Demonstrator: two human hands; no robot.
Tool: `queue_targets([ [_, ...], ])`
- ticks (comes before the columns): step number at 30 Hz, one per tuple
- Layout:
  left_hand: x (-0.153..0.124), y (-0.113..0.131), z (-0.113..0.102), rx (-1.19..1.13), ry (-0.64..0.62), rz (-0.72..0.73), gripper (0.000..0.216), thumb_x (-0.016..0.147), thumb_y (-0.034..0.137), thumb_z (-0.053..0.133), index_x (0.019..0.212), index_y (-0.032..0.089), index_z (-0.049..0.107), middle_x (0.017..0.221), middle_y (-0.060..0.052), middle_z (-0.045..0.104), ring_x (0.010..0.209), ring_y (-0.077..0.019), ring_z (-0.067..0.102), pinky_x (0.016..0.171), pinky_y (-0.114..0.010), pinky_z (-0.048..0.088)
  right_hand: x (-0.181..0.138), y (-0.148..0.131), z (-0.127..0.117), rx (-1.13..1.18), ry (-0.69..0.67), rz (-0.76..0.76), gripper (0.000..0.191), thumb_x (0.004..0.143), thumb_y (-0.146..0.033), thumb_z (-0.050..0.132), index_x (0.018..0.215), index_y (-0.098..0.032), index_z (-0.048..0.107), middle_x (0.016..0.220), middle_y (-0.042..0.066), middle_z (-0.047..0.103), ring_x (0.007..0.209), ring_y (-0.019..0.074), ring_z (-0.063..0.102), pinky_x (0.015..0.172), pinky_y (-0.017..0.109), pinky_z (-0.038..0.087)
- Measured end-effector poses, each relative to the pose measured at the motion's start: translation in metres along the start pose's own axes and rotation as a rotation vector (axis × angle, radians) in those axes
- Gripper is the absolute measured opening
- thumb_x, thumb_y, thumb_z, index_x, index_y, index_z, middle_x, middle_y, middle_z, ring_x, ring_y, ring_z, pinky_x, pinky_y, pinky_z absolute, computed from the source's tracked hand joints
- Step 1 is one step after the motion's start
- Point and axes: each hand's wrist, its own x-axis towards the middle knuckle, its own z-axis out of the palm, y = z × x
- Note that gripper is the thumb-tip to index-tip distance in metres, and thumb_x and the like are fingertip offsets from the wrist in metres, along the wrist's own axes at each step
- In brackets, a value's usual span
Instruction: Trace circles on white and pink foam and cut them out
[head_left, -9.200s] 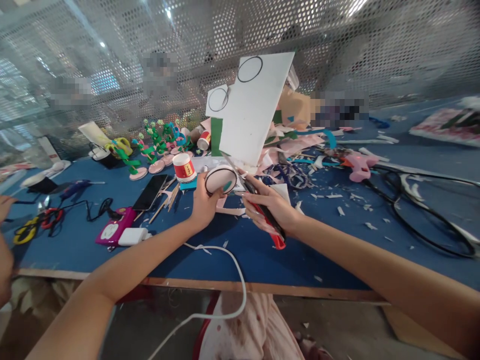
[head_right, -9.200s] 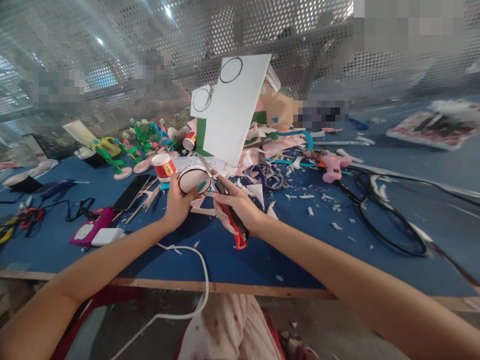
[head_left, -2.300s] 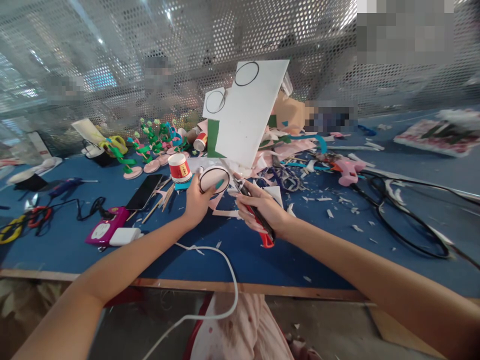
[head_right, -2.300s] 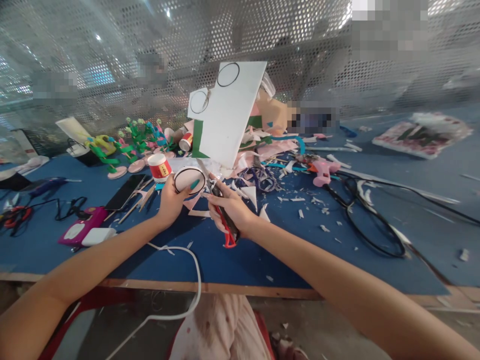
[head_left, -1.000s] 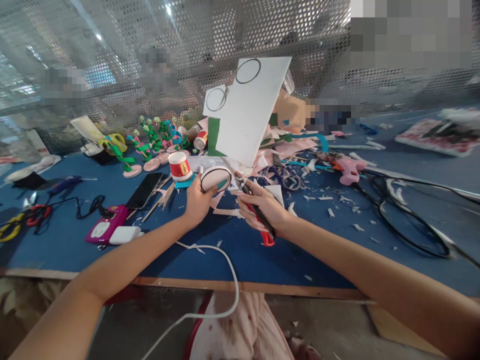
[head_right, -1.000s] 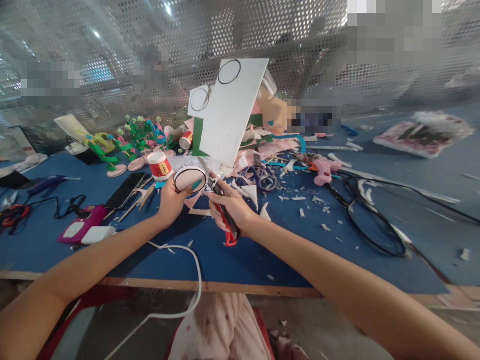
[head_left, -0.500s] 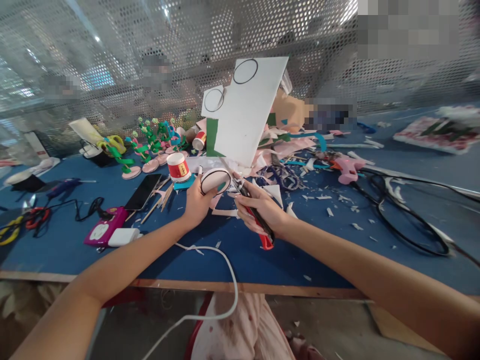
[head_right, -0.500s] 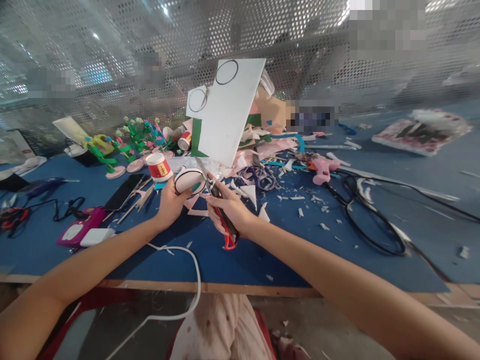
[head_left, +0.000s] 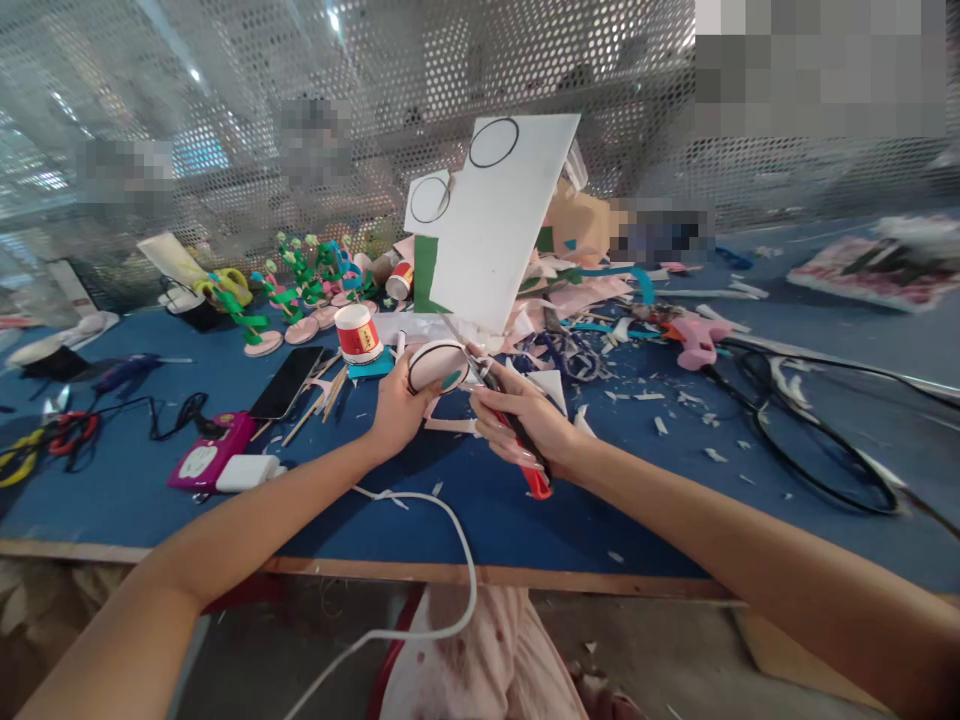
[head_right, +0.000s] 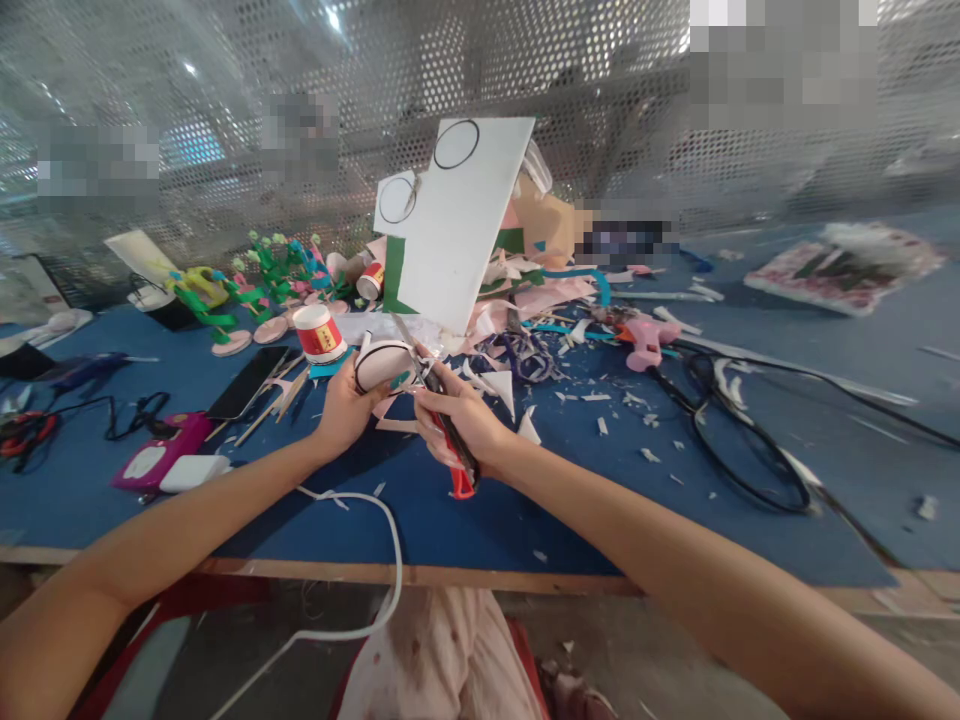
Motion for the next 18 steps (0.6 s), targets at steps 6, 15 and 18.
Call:
queue_targets([
  [6, -0.0024, 0.0022, -0.0007, 0.071, -0.026, 0.055, 0.041, 0.077, 0.030, 0.071, 0.113, 0.016, 0.060, 0.105, -0.007, 0.072, 0.096, -0.0229, 0.066, 0.088, -0.034, 0.051, -0.0004, -0.0009, 0.0010, 0.020, 0.007, 0.000, 0.071, 0.089, -0.013, 0.048, 0.153, -0.026, 0.022, 0.049, -0.011, 0.045, 0.027, 0.0071, 0.028, 0.022, 0.013, 0.027],
  [15, -0.0041, 0.0030, -0.0001, 0.077, -0.082, 0.025, 0.044, 0.077, 0.039, 0.071, 0.112, 0.015, 0.060, 0.112, -0.012, 0.070, 0.108, -0.0292, 0.065, 0.095, -0.040, 0.050, -0.0001, -0.0001, -0.0001, 0.019, 0.011, 0.002, 0.072, 0.088, -0.015, 0.051, 0.153, -0.026, 0.022, 0.049, -0.011, 0.045, 0.027, 0.0071, 0.029, 0.022, 0.013, 0.028],
  [18, -0.0037, 0.0044, -0.0006, 0.099, -0.100, 0.015, 0.045, 0.077, 0.037, 0.070, 0.115, 0.015, 0.059, 0.113, -0.012, 0.070, 0.112, -0.0300, 0.064, 0.098, -0.042, 0.049, 0.0001, -0.0003, -0.0005, 0.022, 0.017, 0.008, 0.071, 0.088, -0.014, 0.050, 0.153, -0.025, 0.023, 0.049, -0.011, 0.045, 0.027, 0.0070, 0.029, 0.022, 0.013, 0.028],
])
